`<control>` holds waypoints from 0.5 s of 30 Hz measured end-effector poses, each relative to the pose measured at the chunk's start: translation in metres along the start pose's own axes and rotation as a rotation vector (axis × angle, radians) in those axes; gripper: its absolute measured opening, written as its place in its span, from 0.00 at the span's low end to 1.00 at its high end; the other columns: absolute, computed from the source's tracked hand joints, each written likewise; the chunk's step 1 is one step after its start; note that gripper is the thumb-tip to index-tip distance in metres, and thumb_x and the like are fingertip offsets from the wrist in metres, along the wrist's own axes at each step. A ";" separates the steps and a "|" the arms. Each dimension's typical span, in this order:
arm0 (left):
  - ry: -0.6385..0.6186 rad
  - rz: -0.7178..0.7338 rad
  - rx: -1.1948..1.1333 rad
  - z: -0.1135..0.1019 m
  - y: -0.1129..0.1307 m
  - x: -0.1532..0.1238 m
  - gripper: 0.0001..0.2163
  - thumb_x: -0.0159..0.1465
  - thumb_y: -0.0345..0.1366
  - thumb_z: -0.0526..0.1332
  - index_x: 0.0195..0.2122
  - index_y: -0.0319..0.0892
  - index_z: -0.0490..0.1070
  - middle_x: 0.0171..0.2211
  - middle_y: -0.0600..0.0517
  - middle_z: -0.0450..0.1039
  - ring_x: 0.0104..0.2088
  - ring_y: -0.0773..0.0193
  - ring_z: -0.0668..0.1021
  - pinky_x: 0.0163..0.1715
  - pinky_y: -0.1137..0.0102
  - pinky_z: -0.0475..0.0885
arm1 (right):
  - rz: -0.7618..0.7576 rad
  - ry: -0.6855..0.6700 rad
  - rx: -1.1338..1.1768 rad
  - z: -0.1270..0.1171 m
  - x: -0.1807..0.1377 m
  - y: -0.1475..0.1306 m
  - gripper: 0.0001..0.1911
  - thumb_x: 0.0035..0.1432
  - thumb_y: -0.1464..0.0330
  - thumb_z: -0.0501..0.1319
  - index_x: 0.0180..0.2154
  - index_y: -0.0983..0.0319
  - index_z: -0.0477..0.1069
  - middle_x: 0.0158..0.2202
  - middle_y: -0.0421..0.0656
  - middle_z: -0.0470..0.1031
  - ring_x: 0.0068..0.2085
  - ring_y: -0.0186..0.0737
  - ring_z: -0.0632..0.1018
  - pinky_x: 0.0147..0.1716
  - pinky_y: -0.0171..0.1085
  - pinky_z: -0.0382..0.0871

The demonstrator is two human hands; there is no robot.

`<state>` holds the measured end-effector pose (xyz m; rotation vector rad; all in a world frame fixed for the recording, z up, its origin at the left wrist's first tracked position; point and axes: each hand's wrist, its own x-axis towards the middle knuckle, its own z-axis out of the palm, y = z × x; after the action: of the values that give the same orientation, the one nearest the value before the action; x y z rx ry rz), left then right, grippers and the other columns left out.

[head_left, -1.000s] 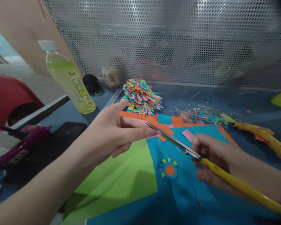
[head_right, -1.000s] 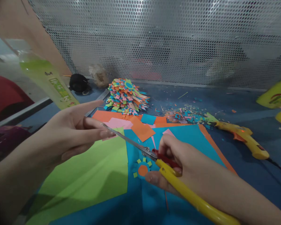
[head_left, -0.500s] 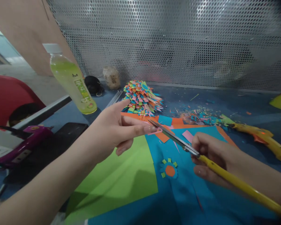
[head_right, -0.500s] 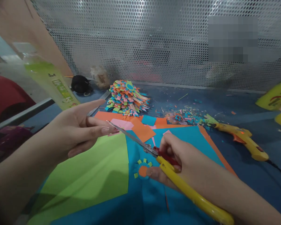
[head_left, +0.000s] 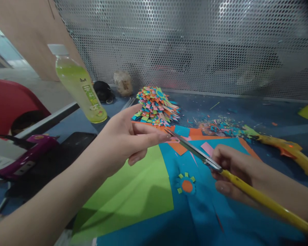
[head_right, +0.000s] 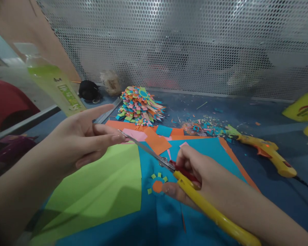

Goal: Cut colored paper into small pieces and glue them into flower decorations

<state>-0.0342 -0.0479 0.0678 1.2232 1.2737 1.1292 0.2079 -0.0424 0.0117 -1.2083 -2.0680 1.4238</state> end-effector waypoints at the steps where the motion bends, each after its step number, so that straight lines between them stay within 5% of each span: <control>1: -0.001 0.006 -0.008 0.000 0.000 0.000 0.47 0.50 0.23 0.68 0.66 0.35 0.39 0.22 0.53 0.78 0.07 0.79 0.60 0.06 0.82 0.51 | 0.003 -0.005 0.006 0.000 0.000 0.000 0.23 0.52 0.46 0.59 0.30 0.57 0.53 0.26 0.34 0.55 0.26 0.32 0.57 0.22 0.31 0.53; 15: 0.023 -0.016 -0.008 0.003 0.002 -0.001 0.44 0.51 0.22 0.66 0.65 0.38 0.43 0.21 0.57 0.75 0.09 0.80 0.61 0.08 0.82 0.54 | -0.012 0.015 -0.067 -0.001 0.000 0.002 0.22 0.55 0.47 0.56 0.30 0.57 0.53 0.25 0.33 0.52 0.24 0.31 0.55 0.21 0.32 0.51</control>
<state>-0.0316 -0.0488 0.0693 1.1949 1.2929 1.1389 0.2095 -0.0420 0.0105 -1.2265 -2.1245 1.3459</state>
